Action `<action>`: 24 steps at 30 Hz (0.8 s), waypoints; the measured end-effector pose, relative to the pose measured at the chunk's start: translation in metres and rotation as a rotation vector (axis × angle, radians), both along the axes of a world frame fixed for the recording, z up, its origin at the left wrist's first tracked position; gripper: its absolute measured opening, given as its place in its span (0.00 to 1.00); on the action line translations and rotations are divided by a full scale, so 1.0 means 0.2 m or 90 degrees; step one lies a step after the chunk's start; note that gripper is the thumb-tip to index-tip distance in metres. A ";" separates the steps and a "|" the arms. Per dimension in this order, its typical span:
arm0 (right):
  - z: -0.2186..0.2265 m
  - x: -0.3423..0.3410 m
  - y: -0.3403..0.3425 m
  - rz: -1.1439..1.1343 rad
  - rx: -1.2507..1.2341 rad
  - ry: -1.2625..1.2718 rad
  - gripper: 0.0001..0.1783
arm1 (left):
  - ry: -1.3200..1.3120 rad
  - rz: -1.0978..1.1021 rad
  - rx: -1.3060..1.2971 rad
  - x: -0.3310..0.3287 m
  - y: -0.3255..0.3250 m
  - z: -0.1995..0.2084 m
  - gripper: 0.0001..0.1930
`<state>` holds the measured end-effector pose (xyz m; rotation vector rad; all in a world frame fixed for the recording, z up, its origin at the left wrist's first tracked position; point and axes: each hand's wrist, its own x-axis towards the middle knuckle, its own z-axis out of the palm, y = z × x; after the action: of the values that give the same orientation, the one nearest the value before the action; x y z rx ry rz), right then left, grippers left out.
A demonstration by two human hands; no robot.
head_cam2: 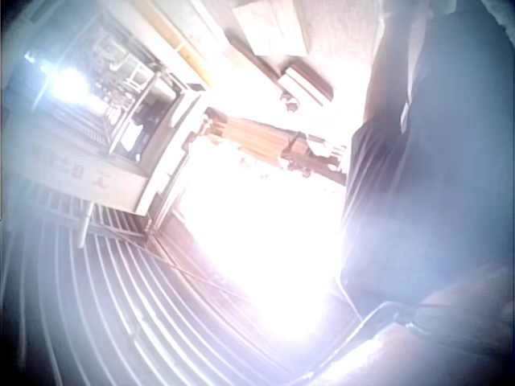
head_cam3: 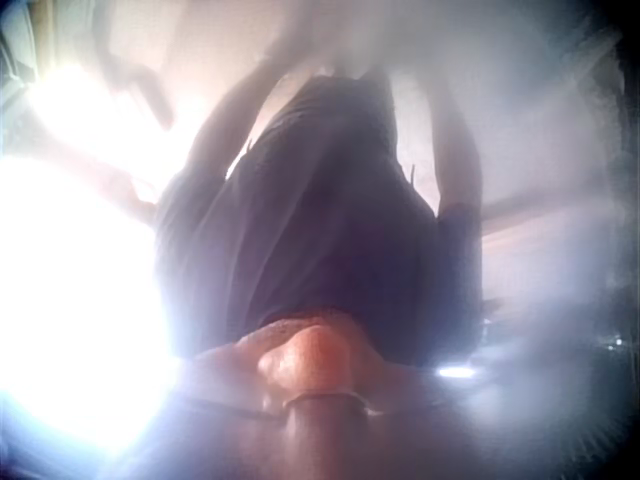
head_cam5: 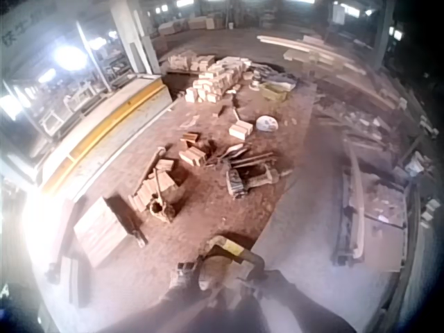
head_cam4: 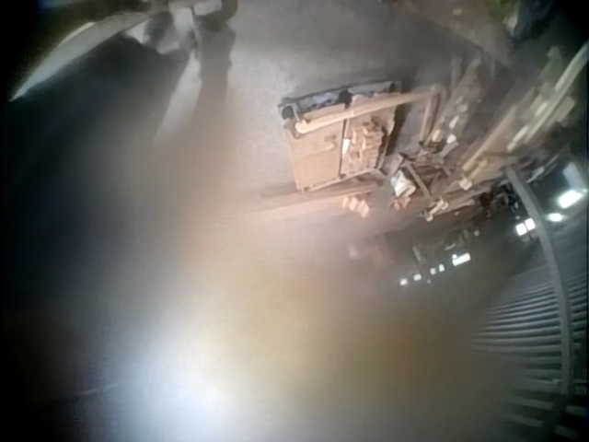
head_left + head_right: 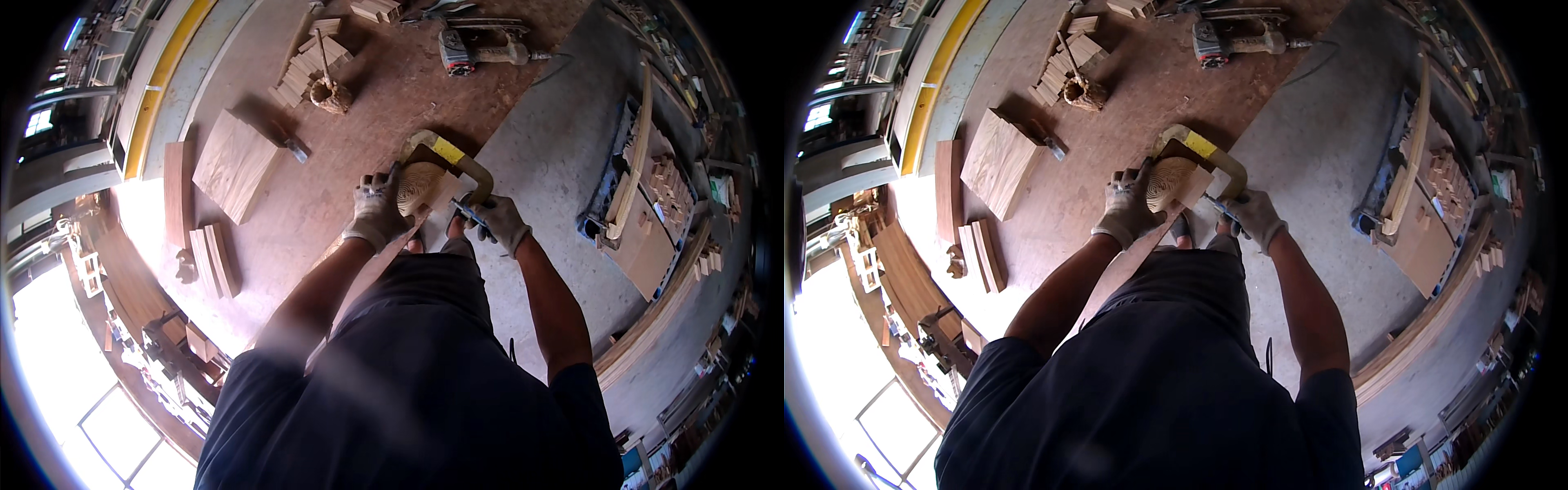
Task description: The person applies glue to a small wooden block and attaches it to a larger carved wooden piece. They then use a nail gun to secure the block and a clamp to hold the assembly in place. Finally, they use a chisel to smooth the joint and move the finished piece to a nearby table.
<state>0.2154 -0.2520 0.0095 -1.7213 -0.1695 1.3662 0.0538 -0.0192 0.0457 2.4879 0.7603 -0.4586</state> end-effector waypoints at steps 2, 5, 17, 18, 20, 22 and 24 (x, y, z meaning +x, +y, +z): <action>0.02 0.00 0.00 -0.005 -0.007 0.006 0.14 | 0.024 -0.022 0.036 0.01 0.00 0.00 0.61; 0.00 -0.01 -0.01 -0.023 0.018 0.003 0.14 | 0.047 -0.038 0.069 0.02 -0.01 0.05 0.62; 0.01 -0.01 0.00 -0.023 0.017 0.035 0.12 | -0.022 0.019 -0.033 0.10 -0.03 -0.01 0.62; 0.01 -0.01 0.00 -0.026 0.012 0.039 0.12 | -0.021 0.022 -0.021 0.09 -0.03 -0.02 0.62; 0.02 -0.01 0.00 -0.030 0.001 0.050 0.12 | -0.018 0.031 0.001 0.07 -0.05 -0.06 0.61; 0.01 -0.02 0.00 -0.024 0.001 0.052 0.11 | -0.015 0.036 -0.004 0.08 -0.04 -0.06 0.61; 0.00 -0.02 0.00 -0.024 0.001 0.048 0.11 | 0.000 0.029 -0.005 0.11 -0.03 -0.05 0.60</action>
<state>0.2117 -0.2527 0.0098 -1.6601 -0.0952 1.4003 0.0756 -0.0255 0.0353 2.4581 0.8122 -0.4453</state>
